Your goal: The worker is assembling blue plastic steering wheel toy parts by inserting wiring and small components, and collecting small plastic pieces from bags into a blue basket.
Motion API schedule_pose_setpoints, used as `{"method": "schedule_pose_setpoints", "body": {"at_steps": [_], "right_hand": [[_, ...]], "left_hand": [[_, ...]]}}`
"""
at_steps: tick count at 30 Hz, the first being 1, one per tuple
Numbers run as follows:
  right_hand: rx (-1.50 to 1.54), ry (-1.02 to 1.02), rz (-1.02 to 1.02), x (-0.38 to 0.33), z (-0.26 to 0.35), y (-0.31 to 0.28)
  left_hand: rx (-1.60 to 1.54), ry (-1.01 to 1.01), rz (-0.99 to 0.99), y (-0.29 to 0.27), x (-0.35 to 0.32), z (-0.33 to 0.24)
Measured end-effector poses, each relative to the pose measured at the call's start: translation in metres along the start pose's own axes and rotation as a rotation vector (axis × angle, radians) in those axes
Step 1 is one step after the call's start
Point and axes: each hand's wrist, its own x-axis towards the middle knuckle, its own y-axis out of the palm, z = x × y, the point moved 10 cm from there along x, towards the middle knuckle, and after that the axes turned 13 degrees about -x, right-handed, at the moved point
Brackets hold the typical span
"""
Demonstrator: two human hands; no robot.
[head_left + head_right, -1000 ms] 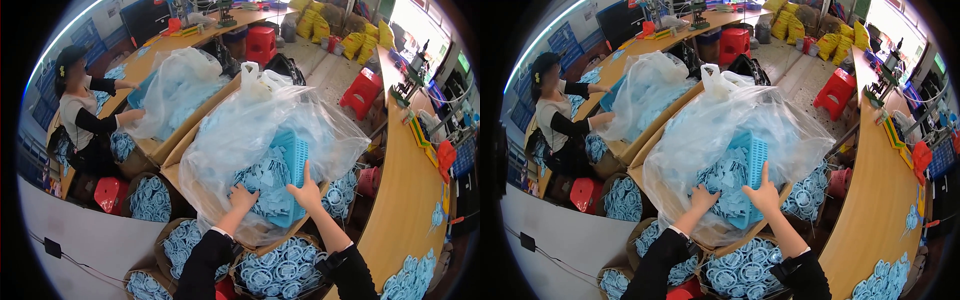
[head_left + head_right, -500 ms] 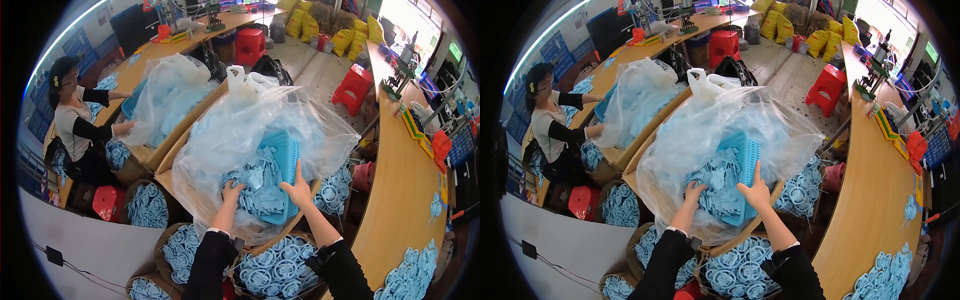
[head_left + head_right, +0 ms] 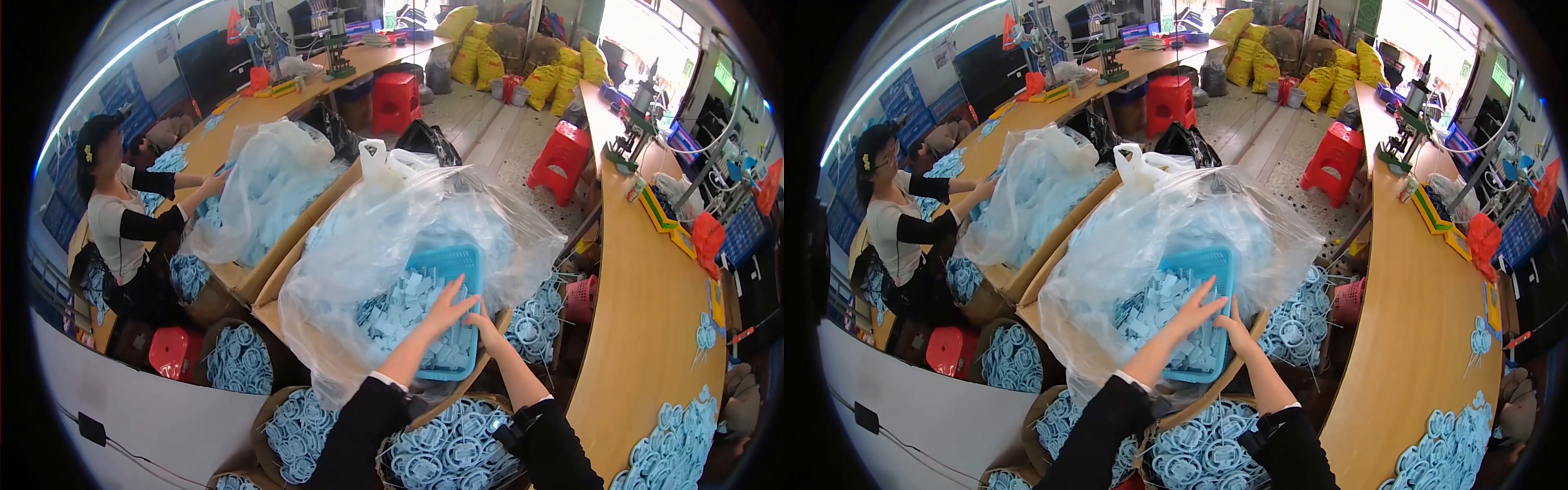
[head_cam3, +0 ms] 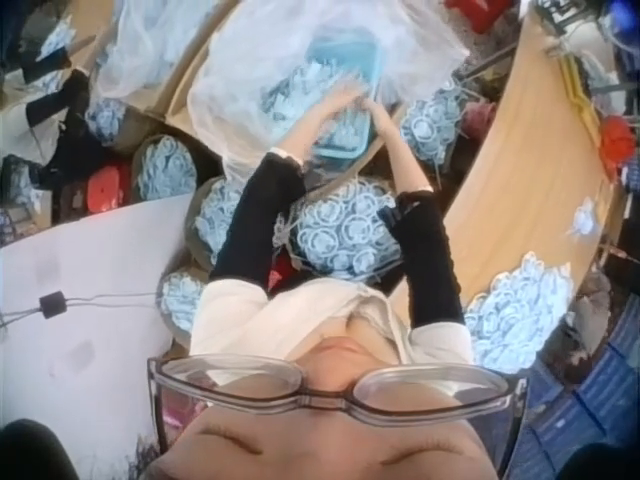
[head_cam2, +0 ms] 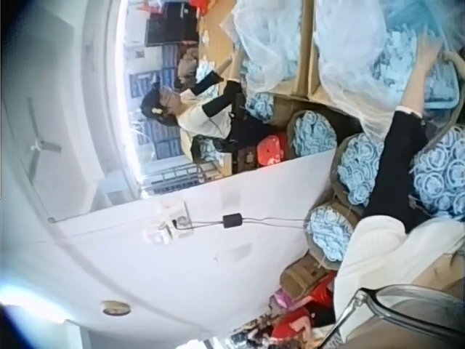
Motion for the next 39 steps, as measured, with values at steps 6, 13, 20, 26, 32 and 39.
{"method": "schedule_pose_setpoints", "body": {"at_steps": [6,13,20,26,32,39], "right_hand": [[-0.134,-0.022,-0.026,0.013,-0.018,-0.009],[-0.763,0.214,-0.315,-0.044,0.079,-0.01],[-0.943,0.24,-0.349,-0.042,0.077,0.018],[-0.868,0.224,-0.386,-0.04,0.06,0.008],[-0.836,0.194,-0.346,-0.037,0.053,0.008],[-0.759,0.146,-0.338,-0.034,0.038,0.001]], "left_hand": [[0.851,-0.506,-0.273,-0.183,0.005,0.044],[1.103,-0.579,-0.158,-0.199,0.003,0.076],[1.278,-0.256,0.108,-0.182,0.047,0.096],[1.077,-0.328,0.098,-0.141,0.076,0.123],[0.848,-0.375,0.067,-0.17,0.08,0.141],[0.584,-0.406,0.009,-0.185,0.08,0.15]]}}
